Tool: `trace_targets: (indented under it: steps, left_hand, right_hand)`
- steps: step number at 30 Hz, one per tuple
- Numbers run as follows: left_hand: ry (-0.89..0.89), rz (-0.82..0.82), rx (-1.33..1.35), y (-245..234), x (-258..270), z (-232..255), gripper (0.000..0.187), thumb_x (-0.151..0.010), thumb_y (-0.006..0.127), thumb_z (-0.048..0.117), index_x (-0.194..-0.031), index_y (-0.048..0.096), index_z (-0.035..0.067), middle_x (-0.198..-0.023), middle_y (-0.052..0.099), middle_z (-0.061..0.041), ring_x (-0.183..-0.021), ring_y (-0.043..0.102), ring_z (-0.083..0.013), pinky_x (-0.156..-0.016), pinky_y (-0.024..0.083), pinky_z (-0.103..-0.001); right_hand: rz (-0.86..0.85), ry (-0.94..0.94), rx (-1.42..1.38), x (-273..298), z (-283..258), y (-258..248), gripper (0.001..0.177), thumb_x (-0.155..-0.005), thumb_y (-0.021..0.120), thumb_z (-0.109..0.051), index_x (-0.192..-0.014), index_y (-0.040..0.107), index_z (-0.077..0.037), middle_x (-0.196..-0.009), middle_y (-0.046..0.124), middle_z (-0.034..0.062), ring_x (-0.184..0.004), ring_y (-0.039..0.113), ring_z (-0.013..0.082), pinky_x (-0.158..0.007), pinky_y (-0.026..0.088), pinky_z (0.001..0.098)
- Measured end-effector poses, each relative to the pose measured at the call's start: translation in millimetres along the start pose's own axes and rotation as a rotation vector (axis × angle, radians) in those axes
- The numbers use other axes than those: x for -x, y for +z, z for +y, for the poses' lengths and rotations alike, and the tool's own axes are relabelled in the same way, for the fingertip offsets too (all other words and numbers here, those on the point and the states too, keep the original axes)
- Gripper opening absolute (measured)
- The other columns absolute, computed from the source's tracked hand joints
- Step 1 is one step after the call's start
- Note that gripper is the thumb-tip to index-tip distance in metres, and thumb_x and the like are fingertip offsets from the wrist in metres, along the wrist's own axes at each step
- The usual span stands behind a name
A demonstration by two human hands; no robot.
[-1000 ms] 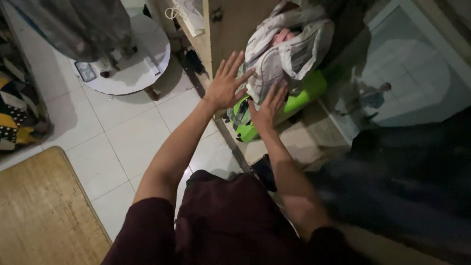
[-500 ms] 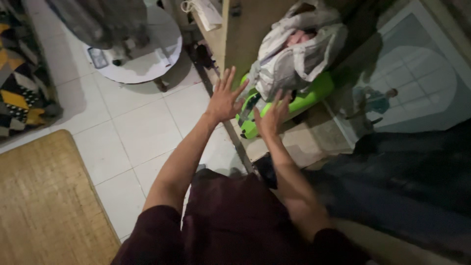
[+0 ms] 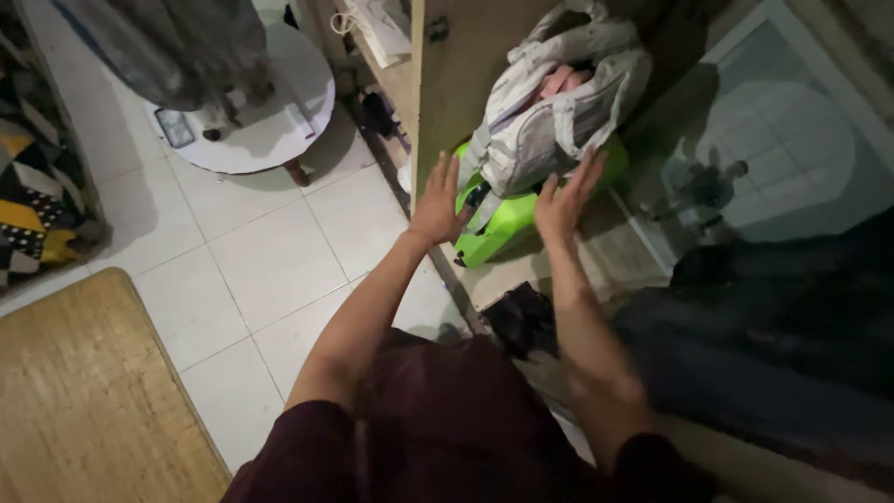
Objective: The person assembles a metal coat rack, places a suitcase in a closet, folds a white garment, and arranges pillows on a bed.
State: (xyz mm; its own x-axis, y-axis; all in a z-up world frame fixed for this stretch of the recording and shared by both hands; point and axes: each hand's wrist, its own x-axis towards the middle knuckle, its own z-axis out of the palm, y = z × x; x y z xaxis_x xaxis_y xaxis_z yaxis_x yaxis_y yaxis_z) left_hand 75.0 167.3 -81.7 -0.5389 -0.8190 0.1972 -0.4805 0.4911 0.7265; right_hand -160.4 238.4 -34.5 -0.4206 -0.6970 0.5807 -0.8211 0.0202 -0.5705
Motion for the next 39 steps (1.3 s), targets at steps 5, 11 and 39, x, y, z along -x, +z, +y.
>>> trace_targets:
  steps: [5,11,39]
  left_hand:
    - [0.001,0.018,0.019,30,-15,-7,0.118,-0.082,0.083,0.028,-0.162,0.001,0.001,-0.166,0.008,-0.032,-0.149,0.023,-0.0525,-0.12,0.033,-0.052]
    - [0.049,0.17,0.026,56,-49,-5,0.145,-0.065,0.096,0.044,-0.154,-0.006,-0.008,-0.163,0.005,-0.033,-0.152,0.013,-0.0502,-0.122,0.024,-0.055]
    - [-0.134,0.193,0.478,167,-135,-29,0.132,-0.074,0.09,0.027,-0.157,-0.007,-0.009,-0.164,0.006,-0.037,-0.155,0.013,-0.0485,-0.128,0.018,-0.045]
  right_hand:
    - [-0.016,0.04,0.172,-37,17,-13,0.08,-0.099,0.064,-0.005,-0.167,0.021,-0.009,-0.165,0.02,0.0343,-0.152,0.024,0.0543,-0.126,0.023,0.0546]
    - [0.015,-0.051,0.072,-79,56,-10,0.075,-0.101,0.053,-0.003,-0.168,0.021,-0.01,-0.169,0.034,0.0263,-0.158,0.031,0.0446,-0.132,0.025,0.0472]
    - [-0.363,-0.025,-0.049,-145,64,48,0.083,-0.097,0.062,-0.035,-0.168,0.02,-0.019,-0.171,0.029,0.0184,-0.159,0.021,0.0443,-0.129,0.024,0.0501]
